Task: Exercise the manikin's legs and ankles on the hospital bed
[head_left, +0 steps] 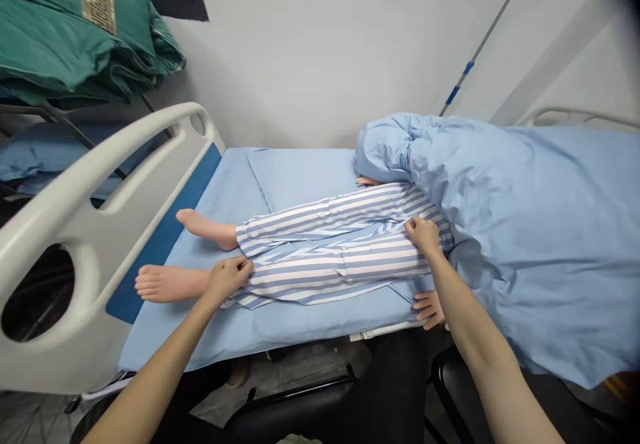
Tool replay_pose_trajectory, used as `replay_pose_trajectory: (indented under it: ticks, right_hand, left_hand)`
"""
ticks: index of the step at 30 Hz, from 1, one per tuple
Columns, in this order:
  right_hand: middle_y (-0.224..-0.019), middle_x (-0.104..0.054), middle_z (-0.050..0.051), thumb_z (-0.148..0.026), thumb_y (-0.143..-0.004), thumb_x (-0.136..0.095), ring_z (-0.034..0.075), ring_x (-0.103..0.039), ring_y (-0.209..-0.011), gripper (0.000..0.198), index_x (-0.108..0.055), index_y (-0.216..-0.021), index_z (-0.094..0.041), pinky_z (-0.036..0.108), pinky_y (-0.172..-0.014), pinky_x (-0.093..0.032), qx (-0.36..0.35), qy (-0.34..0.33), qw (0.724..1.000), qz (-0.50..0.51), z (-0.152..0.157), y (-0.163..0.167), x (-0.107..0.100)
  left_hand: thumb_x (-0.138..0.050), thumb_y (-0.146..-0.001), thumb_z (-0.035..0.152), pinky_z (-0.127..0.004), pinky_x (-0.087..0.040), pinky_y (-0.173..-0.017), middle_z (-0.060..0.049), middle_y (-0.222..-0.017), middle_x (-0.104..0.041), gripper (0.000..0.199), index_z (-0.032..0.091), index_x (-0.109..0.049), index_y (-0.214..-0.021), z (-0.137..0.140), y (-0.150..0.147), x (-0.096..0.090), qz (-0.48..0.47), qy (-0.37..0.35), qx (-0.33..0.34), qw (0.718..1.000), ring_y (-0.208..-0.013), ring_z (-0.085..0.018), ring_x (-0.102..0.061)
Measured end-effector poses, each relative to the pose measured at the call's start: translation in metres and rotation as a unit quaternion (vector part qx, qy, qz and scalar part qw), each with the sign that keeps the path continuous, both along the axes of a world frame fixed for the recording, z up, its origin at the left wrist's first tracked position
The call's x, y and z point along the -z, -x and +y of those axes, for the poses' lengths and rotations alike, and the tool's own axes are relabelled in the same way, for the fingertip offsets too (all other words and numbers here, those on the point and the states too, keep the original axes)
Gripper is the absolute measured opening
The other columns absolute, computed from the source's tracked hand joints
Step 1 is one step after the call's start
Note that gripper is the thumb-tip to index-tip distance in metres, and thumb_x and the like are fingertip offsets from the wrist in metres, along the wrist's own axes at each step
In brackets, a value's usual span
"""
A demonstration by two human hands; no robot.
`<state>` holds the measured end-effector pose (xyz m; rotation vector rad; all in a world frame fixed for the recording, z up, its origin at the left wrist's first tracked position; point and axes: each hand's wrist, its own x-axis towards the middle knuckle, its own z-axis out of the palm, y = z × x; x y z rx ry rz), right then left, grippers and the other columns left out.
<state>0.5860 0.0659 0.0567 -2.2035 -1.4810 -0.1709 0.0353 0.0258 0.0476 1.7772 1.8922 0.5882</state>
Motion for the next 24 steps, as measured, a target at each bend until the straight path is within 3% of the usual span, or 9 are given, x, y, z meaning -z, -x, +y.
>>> replay_pose_trajectory:
  ticks: [4, 7, 9, 12, 14, 17, 21, 24]
  right_hand:
    - [-0.053, -0.038, -0.002, -0.023, -0.08, -0.051, 0.014, -0.03, -0.055, 0.026, -0.038, -0.057, -0.022, 0.029, -0.061, -0.017, -0.054, -0.028, 0.997, 0.04, -0.007, 0.072, -0.002]
    - [-0.05, -0.035, -0.003, -0.025, -0.078, -0.05, 0.012, -0.033, -0.052, 0.03, -0.031, -0.055, -0.022, 0.027, -0.059, -0.022, -0.188, -0.043, 0.972, 0.134, -0.017, 0.166, -0.011]
    - [-0.049, -0.036, -0.004, -0.027, -0.079, -0.05, 0.011, -0.034, -0.051, 0.033, -0.029, -0.055, -0.022, 0.026, -0.059, -0.024, -0.299, -0.063, 0.935, 0.178, -0.026, 0.241, -0.024]
    - [-0.053, -0.04, -0.003, -0.031, -0.083, -0.048, 0.011, -0.037, -0.053, 0.033, -0.03, -0.057, -0.021, 0.026, -0.061, -0.026, -0.478, -0.095, 0.854, 0.184, -0.041, 0.344, -0.045]
    - [-0.055, -0.041, -0.002, -0.032, -0.083, -0.05, 0.012, -0.039, -0.057, 0.033, -0.031, -0.058, -0.021, 0.026, -0.063, -0.026, -0.535, -0.086, 0.82, 0.184, -0.045, 0.391, -0.05]
    - [-0.054, -0.037, -0.003, -0.029, -0.082, -0.051, 0.011, -0.036, -0.057, 0.032, -0.031, -0.058, -0.021, 0.026, -0.062, -0.024, -0.486, -0.041, 0.842, 0.231, -0.038, 0.42, -0.032]
    - [-0.052, -0.032, -0.004, -0.023, -0.083, -0.05, 0.012, -0.031, -0.055, 0.032, -0.029, -0.058, -0.021, 0.026, -0.06, -0.021, -0.339, 0.009, 0.897, 0.285, -0.024, 0.414, 0.016]
    - [-0.055, -0.04, -0.003, -0.025, -0.085, -0.053, 0.013, -0.036, -0.057, 0.029, -0.038, -0.06, -0.021, 0.027, -0.06, -0.018, -0.331, 0.02, 0.911, 0.246, -0.023, 0.41, 0.035]
  left_hand:
    - [-0.046, -0.081, 0.038, -0.029, -0.024, -0.061, 0.001, -0.053, -0.041, 0.033, 0.021, -0.035, -0.055, 0.003, -0.005, 0.014, 0.004, -0.056, -0.07, 0.996, -0.058, -0.015, -0.04]
    - [-0.046, -0.083, 0.038, -0.029, -0.024, -0.061, 0.0, -0.055, -0.042, 0.033, 0.021, -0.036, -0.057, 0.003, -0.006, 0.02, -0.005, -0.065, -0.1, 0.993, -0.059, -0.015, -0.04]
    - [-0.047, -0.085, 0.037, -0.029, -0.025, -0.061, 0.0, -0.056, -0.044, 0.034, 0.021, -0.037, -0.058, 0.001, -0.005, 0.021, -0.003, -0.061, -0.099, 0.993, -0.06, -0.015, -0.042]
    - [-0.049, -0.088, 0.033, -0.029, -0.026, -0.062, -0.003, -0.063, -0.055, 0.029, 0.021, -0.046, -0.062, 0.0, -0.006, 0.021, 0.042, -0.047, -0.1, 0.993, -0.066, -0.017, -0.05]
    - [-0.052, -0.087, 0.028, -0.029, -0.027, -0.064, -0.007, -0.075, -0.064, 0.019, 0.02, -0.056, -0.071, 0.001, -0.008, 0.02, 0.098, -0.034, -0.104, 0.989, -0.073, -0.02, -0.056]
    - [-0.052, -0.088, 0.026, -0.029, -0.027, -0.065, -0.012, -0.084, -0.068, 0.015, 0.019, -0.064, -0.082, 0.0, -0.011, 0.02, 0.141, -0.026, -0.104, 0.984, -0.077, -0.023, -0.06]
    - [-0.048, -0.091, 0.033, -0.029, -0.025, -0.064, -0.008, -0.073, -0.064, 0.027, 0.021, -0.059, -0.071, -0.006, -0.015, 0.024, 0.11, -0.052, -0.115, 0.986, -0.073, -0.022, -0.057]
    - [-0.05, -0.087, 0.029, -0.028, -0.024, -0.064, -0.003, -0.066, -0.057, 0.024, 0.02, -0.052, -0.064, -0.009, -0.013, 0.023, 0.086, -0.073, -0.09, 0.99, -0.067, -0.018, -0.051]
